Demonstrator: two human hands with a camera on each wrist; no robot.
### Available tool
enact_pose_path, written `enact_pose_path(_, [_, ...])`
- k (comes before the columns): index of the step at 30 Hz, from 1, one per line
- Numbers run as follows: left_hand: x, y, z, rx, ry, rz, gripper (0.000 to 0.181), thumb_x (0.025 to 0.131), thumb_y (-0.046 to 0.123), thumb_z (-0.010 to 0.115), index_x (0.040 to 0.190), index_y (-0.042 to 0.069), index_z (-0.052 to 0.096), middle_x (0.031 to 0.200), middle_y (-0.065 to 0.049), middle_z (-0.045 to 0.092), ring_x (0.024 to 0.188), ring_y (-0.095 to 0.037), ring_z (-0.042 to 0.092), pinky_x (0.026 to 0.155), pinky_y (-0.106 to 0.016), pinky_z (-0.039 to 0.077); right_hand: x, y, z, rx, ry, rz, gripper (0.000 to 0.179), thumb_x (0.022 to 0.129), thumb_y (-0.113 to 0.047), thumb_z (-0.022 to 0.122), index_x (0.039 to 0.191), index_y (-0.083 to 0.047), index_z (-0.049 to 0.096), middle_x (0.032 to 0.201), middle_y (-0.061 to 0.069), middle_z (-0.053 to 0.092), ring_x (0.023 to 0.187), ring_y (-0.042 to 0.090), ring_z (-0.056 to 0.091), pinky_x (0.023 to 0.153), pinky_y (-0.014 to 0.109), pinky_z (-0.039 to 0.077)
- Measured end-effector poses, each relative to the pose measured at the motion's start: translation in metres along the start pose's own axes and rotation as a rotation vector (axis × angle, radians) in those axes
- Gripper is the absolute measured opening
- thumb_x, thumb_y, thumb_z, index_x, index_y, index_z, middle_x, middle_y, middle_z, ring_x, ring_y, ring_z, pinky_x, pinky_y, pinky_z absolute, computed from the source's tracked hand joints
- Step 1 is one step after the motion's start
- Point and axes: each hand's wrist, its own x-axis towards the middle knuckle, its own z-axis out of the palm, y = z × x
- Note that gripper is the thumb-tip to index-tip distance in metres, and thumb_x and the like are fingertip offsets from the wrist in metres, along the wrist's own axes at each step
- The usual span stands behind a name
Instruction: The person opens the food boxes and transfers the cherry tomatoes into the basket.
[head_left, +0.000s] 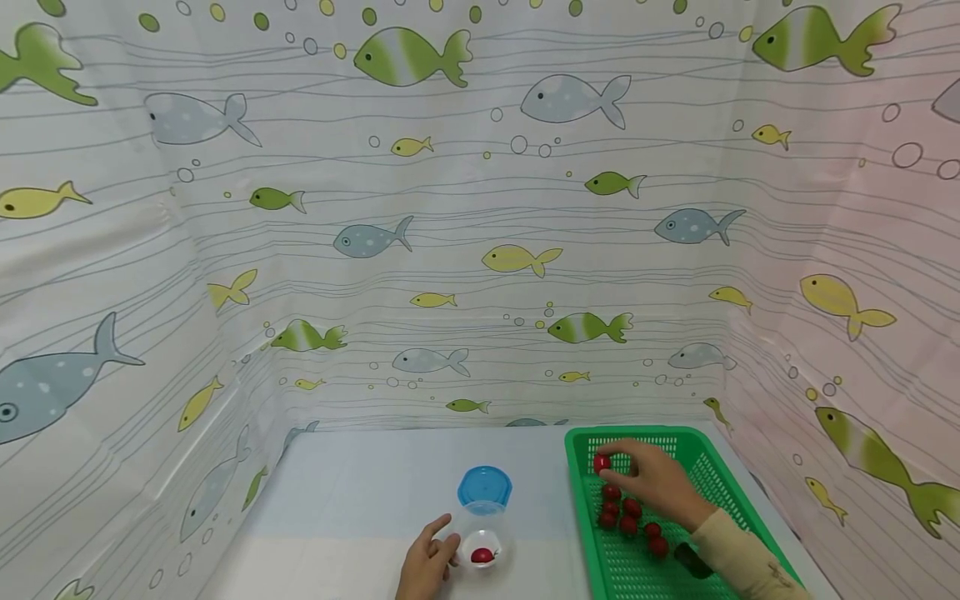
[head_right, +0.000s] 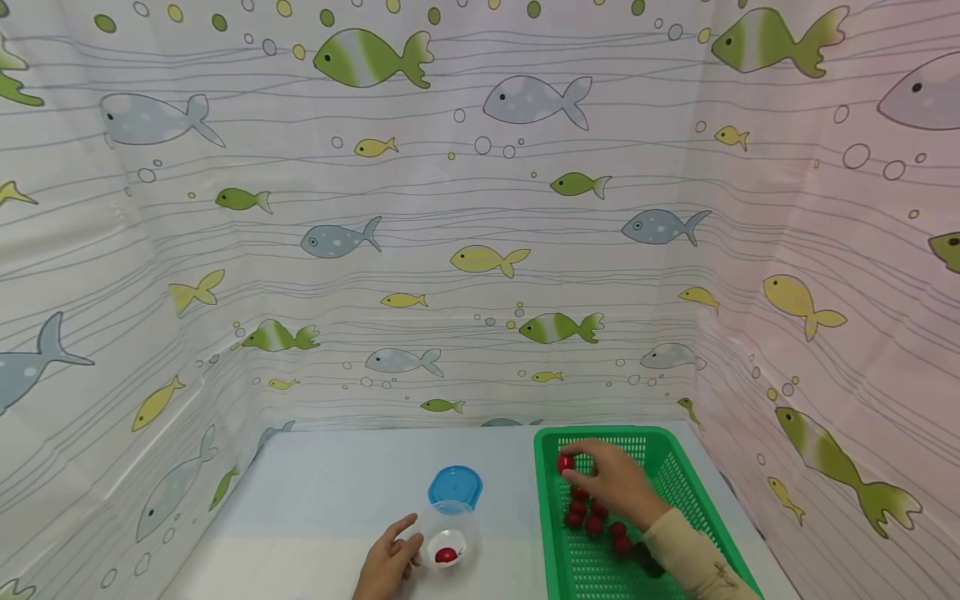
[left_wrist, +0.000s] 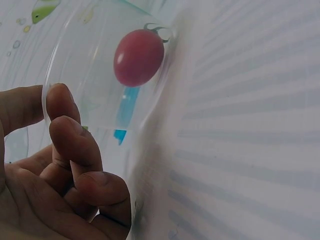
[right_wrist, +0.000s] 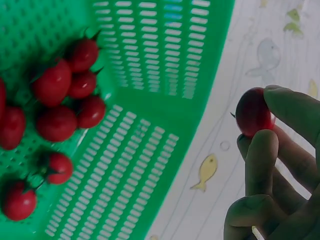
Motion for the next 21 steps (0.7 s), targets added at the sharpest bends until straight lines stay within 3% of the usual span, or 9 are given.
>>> enact_pose_path(7, [0.0, 0.0, 0.001, 0.004, 0.004, -0.001, 0.061, 0.101, 0.033, 0.063, 0.143, -0.008, 0.047, 0.07, 0.001, 0.061, 0.062, -0.016, 0.053, 0.061, -0.032, 0.045, -0.004, 0.017, -0.01, -0.015, 0.02, 0.079, 0.03, 0.09, -0.034, 0.078, 0.118, -0.025, 0.072, 0.093, -0.009, 0.067, 0.054, 0.008, 0.049, 0.046, 0.028, 0.041])
enact_pose_path(14, [0.001, 0.0, 0.001, -0.003, 0.002, -0.002, 0.061, 0.101, 0.033, 0.063, 0.144, -0.008, 0.046, 0.071, 0.0, 0.062, 0.063, -0.016, 0.053, 0.063, -0.033, 0.046, -0.007, 0.04, -0.017, -0.034, 0.03, 0.088, 0.03, 0.09, -0.033, 0.079, 0.116, -0.019, 0.073, 0.109, -0.005, 0.071, 0.063, 0.007, 0.052, 0.055, 0.028, 0.044])
enact_pose_path(21, [0.0, 0.002, 0.002, 0.003, 0.001, 0.001, 0.061, 0.101, 0.033, 0.062, 0.144, -0.008, 0.046, 0.071, 0.0, 0.061, 0.062, -0.016, 0.053, 0.062, -0.033, 0.045, -0.018, 0.057, -0.021, -0.073, -0.021, 0.102, 0.03, 0.088, -0.03, 0.08, 0.113, -0.016, 0.073, 0.111, 0.0, 0.072, 0.074, 0.007, 0.059, 0.067, 0.033, 0.049])
